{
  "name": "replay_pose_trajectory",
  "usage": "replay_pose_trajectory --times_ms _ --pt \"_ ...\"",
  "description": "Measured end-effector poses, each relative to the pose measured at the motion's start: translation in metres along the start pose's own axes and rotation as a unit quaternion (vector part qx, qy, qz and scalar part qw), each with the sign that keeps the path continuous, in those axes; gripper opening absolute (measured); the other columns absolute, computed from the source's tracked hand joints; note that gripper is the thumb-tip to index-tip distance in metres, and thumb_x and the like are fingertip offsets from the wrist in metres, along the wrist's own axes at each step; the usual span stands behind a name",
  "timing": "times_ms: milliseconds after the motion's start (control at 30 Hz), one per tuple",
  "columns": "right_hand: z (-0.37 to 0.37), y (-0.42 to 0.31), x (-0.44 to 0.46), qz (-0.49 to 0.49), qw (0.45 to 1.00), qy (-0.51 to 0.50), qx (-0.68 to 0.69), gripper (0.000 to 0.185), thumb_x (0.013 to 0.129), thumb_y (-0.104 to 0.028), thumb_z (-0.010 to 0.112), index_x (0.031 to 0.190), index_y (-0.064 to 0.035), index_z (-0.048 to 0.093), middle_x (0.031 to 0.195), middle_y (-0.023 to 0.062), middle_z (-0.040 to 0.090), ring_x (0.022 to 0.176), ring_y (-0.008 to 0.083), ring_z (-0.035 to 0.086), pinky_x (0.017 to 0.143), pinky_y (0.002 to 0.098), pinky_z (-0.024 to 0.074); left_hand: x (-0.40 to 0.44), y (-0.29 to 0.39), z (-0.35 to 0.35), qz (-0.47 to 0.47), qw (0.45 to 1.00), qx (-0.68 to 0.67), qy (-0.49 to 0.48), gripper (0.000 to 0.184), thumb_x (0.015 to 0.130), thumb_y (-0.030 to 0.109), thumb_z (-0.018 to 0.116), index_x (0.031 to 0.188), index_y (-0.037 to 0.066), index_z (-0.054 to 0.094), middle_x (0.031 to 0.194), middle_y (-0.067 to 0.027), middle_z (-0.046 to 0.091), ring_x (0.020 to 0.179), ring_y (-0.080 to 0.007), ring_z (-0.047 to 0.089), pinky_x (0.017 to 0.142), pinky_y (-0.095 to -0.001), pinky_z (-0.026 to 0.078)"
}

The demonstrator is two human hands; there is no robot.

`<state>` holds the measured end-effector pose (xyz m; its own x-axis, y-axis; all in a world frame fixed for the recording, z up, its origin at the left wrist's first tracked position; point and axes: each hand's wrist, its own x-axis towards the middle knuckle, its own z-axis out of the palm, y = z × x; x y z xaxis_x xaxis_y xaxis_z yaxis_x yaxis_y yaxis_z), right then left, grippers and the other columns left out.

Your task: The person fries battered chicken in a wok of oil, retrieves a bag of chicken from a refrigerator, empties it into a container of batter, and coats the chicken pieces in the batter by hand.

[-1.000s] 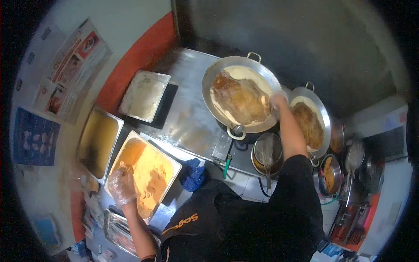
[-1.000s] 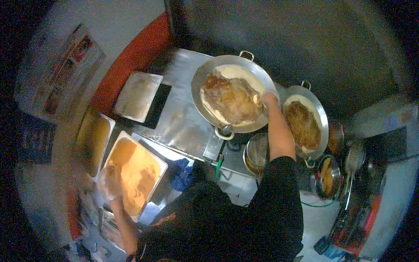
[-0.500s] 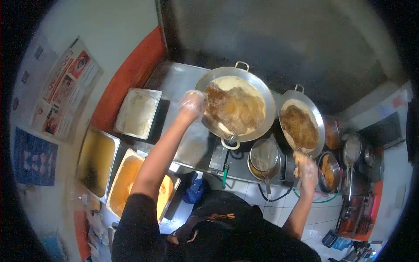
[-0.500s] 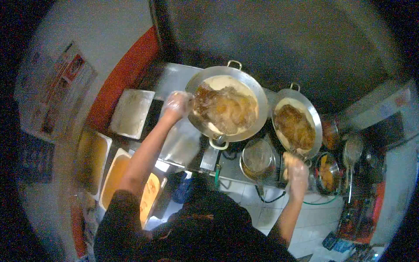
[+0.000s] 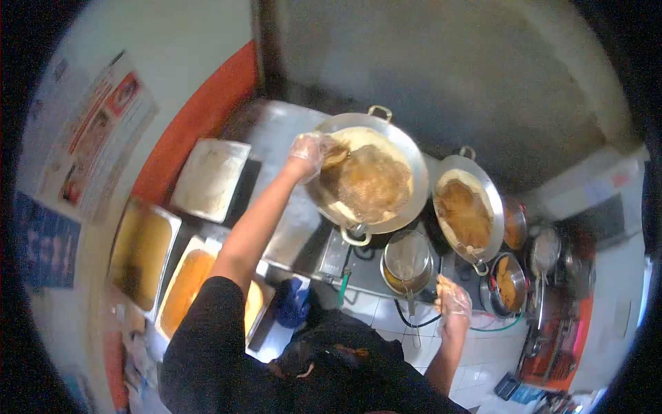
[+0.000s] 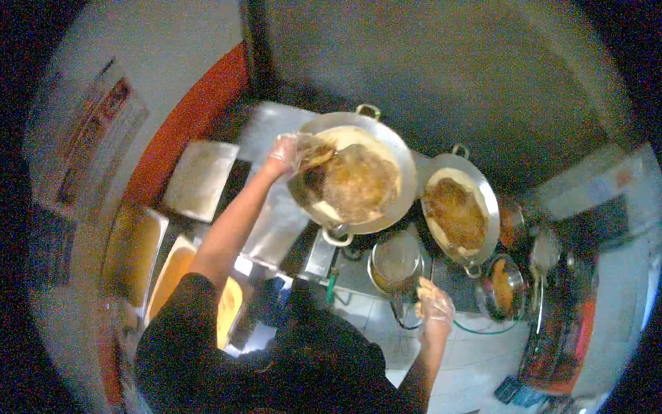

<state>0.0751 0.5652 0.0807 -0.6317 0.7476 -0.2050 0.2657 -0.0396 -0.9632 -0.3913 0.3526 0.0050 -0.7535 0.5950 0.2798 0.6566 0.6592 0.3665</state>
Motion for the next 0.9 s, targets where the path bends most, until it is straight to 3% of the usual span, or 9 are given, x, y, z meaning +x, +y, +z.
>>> replay_pose_trajectory --times_ms 133,167,233,333,467,533,633,800,900 --pt "0.096 -0.010 0.008 -0.098 0.971 -0.217 -0.012 0.028 0.084 -0.006 0.067 0.109 0.0059 0.063 0.111 0.0134 0.065 0.105 0.0199 0.060 0.091 0.0293 0.0463 -0.112 -0.007 -0.113 0.096 0.978 -0.050 0.177 0.041 0.074 0.000 0.049 0.110 0.009 0.065 0.111 -0.0168 0.063 0.105 -0.0332 0.059 0.091 -0.0417 0.047" --pt "0.125 -0.020 0.001 -0.105 0.951 -0.285 -0.063 0.028 0.087 -0.013 0.059 0.109 0.0028 0.065 0.119 0.0128 0.064 0.099 0.0158 0.063 0.068 0.0260 0.0502 -0.153 -0.007 -0.144 0.063 0.975 -0.096 0.190 0.043 0.073 -0.001 0.048 0.112 0.010 0.064 0.111 -0.0165 0.063 0.105 -0.0338 0.059 0.093 -0.0414 0.046" --pt "0.181 -0.030 -0.020 -0.025 0.916 -0.401 -0.005 0.027 0.087 -0.009 0.058 0.111 -0.0001 0.065 0.118 0.0122 0.064 0.093 0.0150 0.063 0.067 0.0218 0.0486 -0.241 -0.004 -0.202 -0.024 0.979 -0.004 0.202 0.042 0.073 0.000 0.049 0.111 0.010 0.064 0.108 -0.0170 0.064 0.101 -0.0339 0.060 0.091 -0.0411 0.047" --pt "0.256 -0.009 -0.048 -0.291 0.770 -0.560 -0.088 0.029 0.083 -0.009 0.059 0.110 -0.0025 0.066 0.108 0.0128 0.067 0.093 0.0230 0.065 0.077 0.0332 0.0512 -0.371 -0.002 -0.253 -0.235 0.957 0.048 0.162 0.035 0.074 0.002 0.051 0.105 0.008 0.066 0.101 -0.0163 0.066 0.094 -0.0333 0.062 0.088 -0.0409 0.048" --pt "0.351 0.030 -0.104 -0.369 0.616 -0.663 -0.212 0.030 0.079 -0.017 0.061 0.105 -0.0040 0.067 0.109 0.0152 0.066 0.098 0.0295 0.064 0.085 0.0382 0.0494 -0.494 0.004 -0.217 -0.418 0.903 0.009 0.095 0.030 0.078 0.009 0.052 0.102 0.006 0.069 0.101 -0.0184 0.066 0.098 -0.0341 0.063 0.086 -0.0409 0.049" --pt "0.402 0.081 -0.118 -0.570 0.420 -0.665 -0.238 0.033 0.084 -0.019 0.057 0.111 -0.0018 0.065 0.111 0.0180 0.065 0.090 0.0320 0.066 0.083 0.0390 0.0505 -0.530 -0.002 -0.167 -0.447 0.892 0.054 -0.028 0.030 0.074 0.011 0.056 0.101 0.008 0.070 0.101 -0.0183 0.067 0.095 -0.0345 0.063 0.086 -0.0400 0.049" --pt "0.441 0.116 -0.142 -0.426 0.376 -0.648 -0.508 0.026 0.080 -0.016 0.054 0.095 -0.0026 0.071 0.100 0.0201 0.067 0.088 0.0348 0.066 0.079 0.0409 0.0515 -0.526 0.014 -0.116 -0.526 0.822 0.035 -0.218 0.029 0.074 0.014 0.060 0.100 0.008 0.070 0.103 -0.0181 0.066 0.097 -0.0339 0.063 0.084 -0.0421 0.050" --pt "0.479 0.206 -0.140 -0.478 0.234 -0.650 -0.542 0.019 0.075 -0.013 0.057 0.080 -0.0045 0.073 0.090 0.0220 0.068 0.086 0.0347 0.066 0.077 0.0419 0.0522 -0.535 0.012 -0.079 -0.632 0.758 0.051 -0.153 0.026 0.073 0.011 0.060 0.096 0.004 0.070 0.102 -0.0218 0.066 0.096 -0.0329 0.065 0.080 -0.0421 0.053" --pt "0.464 0.159 -0.161 -0.459 0.214 -0.665 -0.548 0.022 0.072 -0.013 0.061 0.090 -0.0035 0.071 0.092 0.0227 0.067 0.087 0.0354 0.066 0.078 0.0416 0.0519 -0.557 -0.010 -0.039 -0.651 0.756 0.049 -0.043 0.025 0.072 0.011 0.061 0.094 0.005 0.071 0.101 -0.0212 0.067 0.096 -0.0328 0.066 0.079 -0.0421 0.053"
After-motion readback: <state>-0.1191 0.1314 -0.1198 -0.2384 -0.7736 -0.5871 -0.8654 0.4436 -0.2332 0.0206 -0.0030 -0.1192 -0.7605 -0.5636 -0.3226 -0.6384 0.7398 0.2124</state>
